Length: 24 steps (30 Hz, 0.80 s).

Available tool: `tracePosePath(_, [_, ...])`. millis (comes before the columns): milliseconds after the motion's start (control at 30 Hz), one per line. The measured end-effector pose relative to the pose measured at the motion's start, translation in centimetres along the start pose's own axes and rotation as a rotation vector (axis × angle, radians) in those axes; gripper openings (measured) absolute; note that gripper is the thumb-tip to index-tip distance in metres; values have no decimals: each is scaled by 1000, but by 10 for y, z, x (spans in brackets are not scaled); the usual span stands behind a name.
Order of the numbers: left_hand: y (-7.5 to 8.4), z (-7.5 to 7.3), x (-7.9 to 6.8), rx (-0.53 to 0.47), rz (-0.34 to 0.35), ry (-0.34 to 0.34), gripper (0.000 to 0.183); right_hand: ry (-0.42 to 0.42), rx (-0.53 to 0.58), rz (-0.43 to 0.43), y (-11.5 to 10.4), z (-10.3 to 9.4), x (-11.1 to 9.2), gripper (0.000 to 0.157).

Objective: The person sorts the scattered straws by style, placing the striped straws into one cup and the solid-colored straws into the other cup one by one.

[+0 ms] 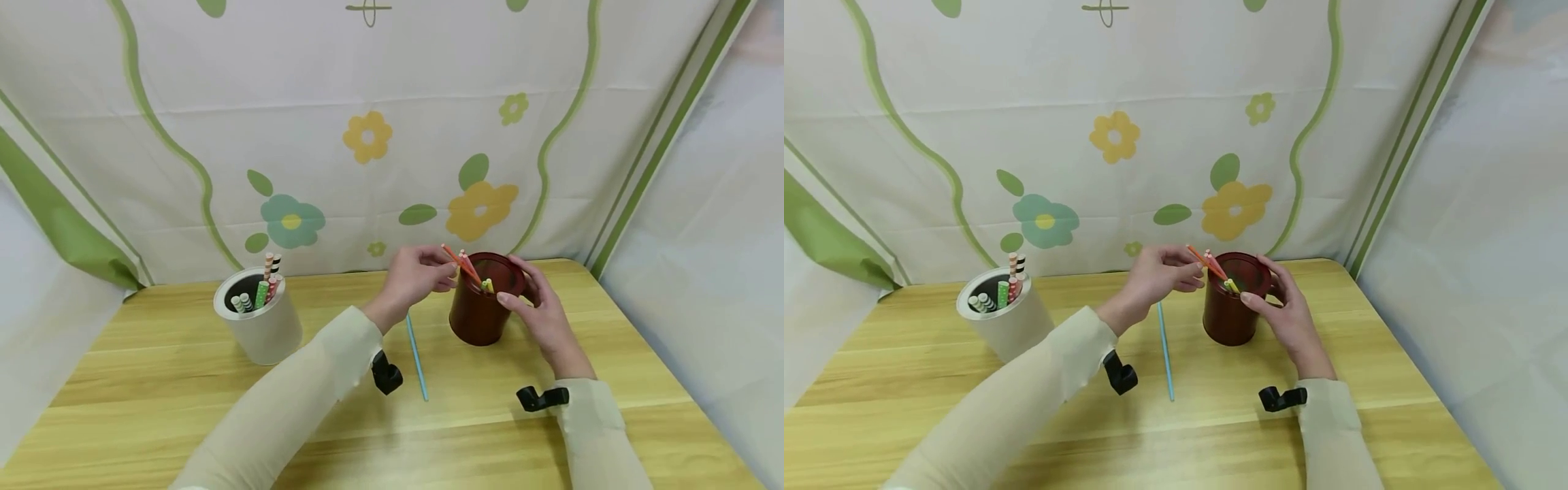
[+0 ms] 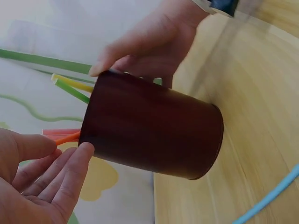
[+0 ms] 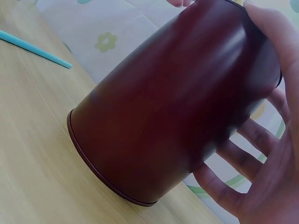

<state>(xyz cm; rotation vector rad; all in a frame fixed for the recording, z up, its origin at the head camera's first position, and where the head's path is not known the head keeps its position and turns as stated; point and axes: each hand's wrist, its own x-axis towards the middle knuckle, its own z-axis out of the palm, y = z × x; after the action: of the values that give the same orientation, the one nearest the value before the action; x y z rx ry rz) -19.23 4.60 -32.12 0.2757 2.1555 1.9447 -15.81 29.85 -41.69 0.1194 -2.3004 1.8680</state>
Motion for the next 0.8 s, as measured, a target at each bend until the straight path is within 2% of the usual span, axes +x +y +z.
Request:
tracePosePath(200, [4, 3, 0, -32, 0, -21, 8, 2, -6, -22, 1, -3, 1, 68])
tracePosePath(333, [3, 2, -2, -34, -17, -7, 8, -18, 6, -33, 3, -1, 4, 68])
tracePosePath(467, [0, -1, -3, -50, -17, -19, 9, -1, 3, -40, 3, -1, 4, 68])
tracePosePath(600, [-9, -10, -3, -132, -54, -46, 13, -1, 7, -51, 4, -1, 3, 68])
tracePosePath(733, [-25, -25, -4, -262, -125, -67, 21, -14, 10, -49, 4, 0, 4, 69])
tracePosePath(800, [-33, -33, -5, -285, -157, -74, 25, -11, 1, -40, 3, 0, 4, 68])
